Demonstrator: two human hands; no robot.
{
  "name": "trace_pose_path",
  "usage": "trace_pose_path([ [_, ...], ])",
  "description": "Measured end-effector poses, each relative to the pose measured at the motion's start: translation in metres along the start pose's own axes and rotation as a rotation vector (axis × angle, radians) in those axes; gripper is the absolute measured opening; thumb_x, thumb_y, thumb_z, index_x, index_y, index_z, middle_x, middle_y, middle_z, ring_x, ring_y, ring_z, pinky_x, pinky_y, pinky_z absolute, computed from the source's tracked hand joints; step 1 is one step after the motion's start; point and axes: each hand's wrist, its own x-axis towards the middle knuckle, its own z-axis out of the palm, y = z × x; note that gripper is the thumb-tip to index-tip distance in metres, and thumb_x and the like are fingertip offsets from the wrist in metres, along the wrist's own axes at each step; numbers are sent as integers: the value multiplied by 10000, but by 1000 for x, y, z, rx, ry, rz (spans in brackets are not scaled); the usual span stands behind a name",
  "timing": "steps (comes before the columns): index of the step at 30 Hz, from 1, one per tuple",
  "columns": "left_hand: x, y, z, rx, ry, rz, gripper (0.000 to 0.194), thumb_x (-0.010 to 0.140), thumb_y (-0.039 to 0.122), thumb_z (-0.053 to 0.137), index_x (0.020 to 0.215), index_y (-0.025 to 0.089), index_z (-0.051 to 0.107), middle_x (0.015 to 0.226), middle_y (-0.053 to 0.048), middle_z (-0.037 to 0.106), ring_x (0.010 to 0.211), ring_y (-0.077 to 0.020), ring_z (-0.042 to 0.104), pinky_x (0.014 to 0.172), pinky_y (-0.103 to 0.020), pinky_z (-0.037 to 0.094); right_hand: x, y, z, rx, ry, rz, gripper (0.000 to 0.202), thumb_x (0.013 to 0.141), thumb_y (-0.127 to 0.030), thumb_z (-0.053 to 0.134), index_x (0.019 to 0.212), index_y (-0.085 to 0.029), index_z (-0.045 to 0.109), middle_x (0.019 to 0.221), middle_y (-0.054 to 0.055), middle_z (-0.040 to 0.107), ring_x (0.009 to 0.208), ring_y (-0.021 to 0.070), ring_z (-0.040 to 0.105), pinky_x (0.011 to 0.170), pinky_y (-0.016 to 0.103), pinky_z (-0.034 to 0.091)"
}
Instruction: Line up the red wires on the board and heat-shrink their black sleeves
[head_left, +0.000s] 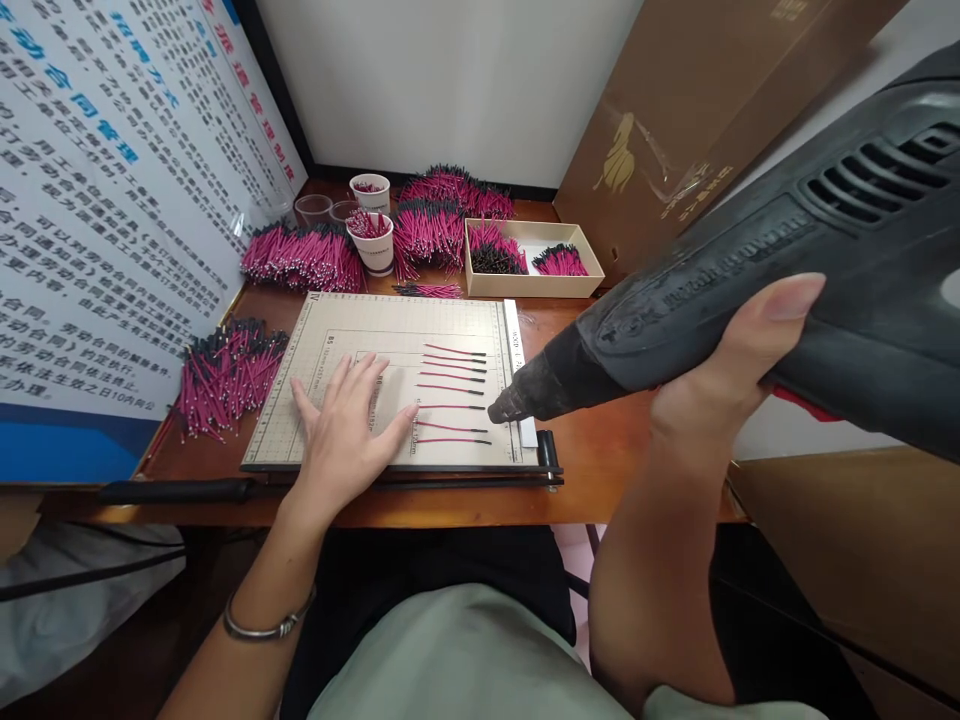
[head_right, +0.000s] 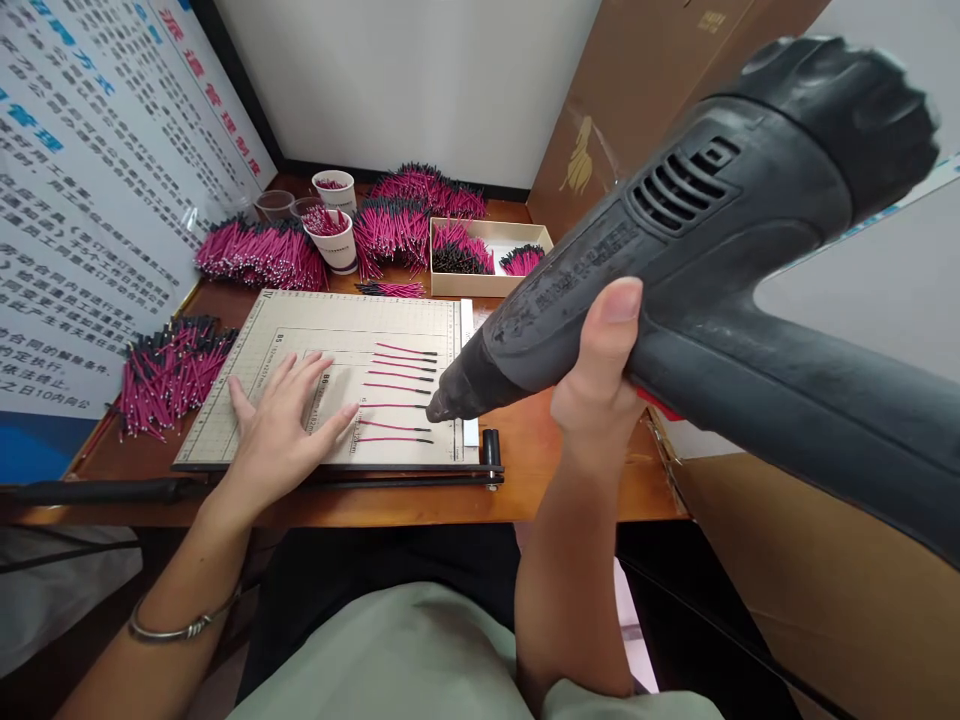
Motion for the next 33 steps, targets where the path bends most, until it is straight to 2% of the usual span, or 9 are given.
trace_pose_path([
  [5, 10, 9, 4, 46, -11, -30, 568, 960, 492, 553, 1454, 213, 574, 1623, -181, 490, 1570, -443, 345, 1233, -819, -31, 3, 9, 3, 32, -1, -9, 700, 908, -766, 511, 1340, -237, 664, 1525, -22, 540, 1621, 220, 281, 1406, 431, 93],
  [9, 9, 10, 7, 38, -22, -22, 549, 955, 477, 577, 1444, 228, 578, 1613, -175, 504, 1556, -443, 374, 1229, -828, -13, 1, 12, 0, 20, 62, 57, 758, 848, -802, 577, 1284, -193, 689, 1539, 26, 520, 1605, 268, 306, 1404, 458, 98],
  [14, 12, 9, 7, 16, -8, -24, 539, 947, 486, 554, 1427, 242, 581, 1603, -176, 519, 1554, -431, 383, 1238, -816, -20, 1, 19, -1, 30, 54, 69, 651, 932, -693, 505, 1320, -202, 683, 1454, 26, 570, 1593, 255, 337, 1393, 472, 130],
  [17, 17, 12, 7, 11, 0, -23, 549, 951, 502, 549, 1434, 243, 584, 1608, -172, 513, 1555, -435, 380, 1239, -813, -29, 2, 21, 1, -13, 47, 40, 594, 982, -631, 432, 1341, -225, 675, 1400, 14, 595, 1616, 253, 296, 1376, 541, 43],
  [19, 18, 13, 7, 31, -11, -21, 565, 942, 499, 569, 1443, 237, 582, 1617, -176, 500, 1560, -442, 368, 1236, -818, -26, 2, 21, 1, -50, 39, 35, 599, 969, -680, 460, 1298, -238, 694, 1435, 2, 580, 1634, 249, 252, 1370, 535, -17],
  [22, 17, 13, 7, 54, -38, -19, 579, 926, 486, 600, 1448, 236, 576, 1623, -181, 489, 1562, -442, 363, 1234, -821, -17, 2, 20, 0, -8, 13, 5, 673, 930, -766, 484, 1292, -236, 683, 1500, 13, 544, 1624, 238, 279, 1387, 500, 35],
  [25, 16, 13, 5, 65, -51, -26, 577, 932, 494, 588, 1453, 247, 568, 1630, -172, 483, 1569, -423, 359, 1248, -804, -1, 2, 20, -1, -31, 40, -2, 618, 961, -710, 452, 1289, -236, 676, 1508, -2, 530, 1634, 220, 253, 1389, 490, 40],
  [31, 10, 19, 0, 25, -2, 45, 492, 1007, 415, 436, 1426, 223, 611, 1609, -155, 517, 1554, -396, 399, 1251, -801, 1, 4, 22, 2, -10, 39, 50, 660, 899, -783, 474, 1164, -226, 711, 1505, 33, 545, 1606, 266, 308, 1389, 505, 83],
  [33, 7, 21, 0, 29, -33, 102, 485, 1034, 363, 373, 1441, 249, 611, 1613, -126, 518, 1559, -375, 398, 1244, -806, -26, 4, 22, 2, -22, 64, 92, 673, 882, -800, 504, 1135, -213, 712, 1504, 46, 543, 1617, 273, 279, 1393, 504, 52],
])
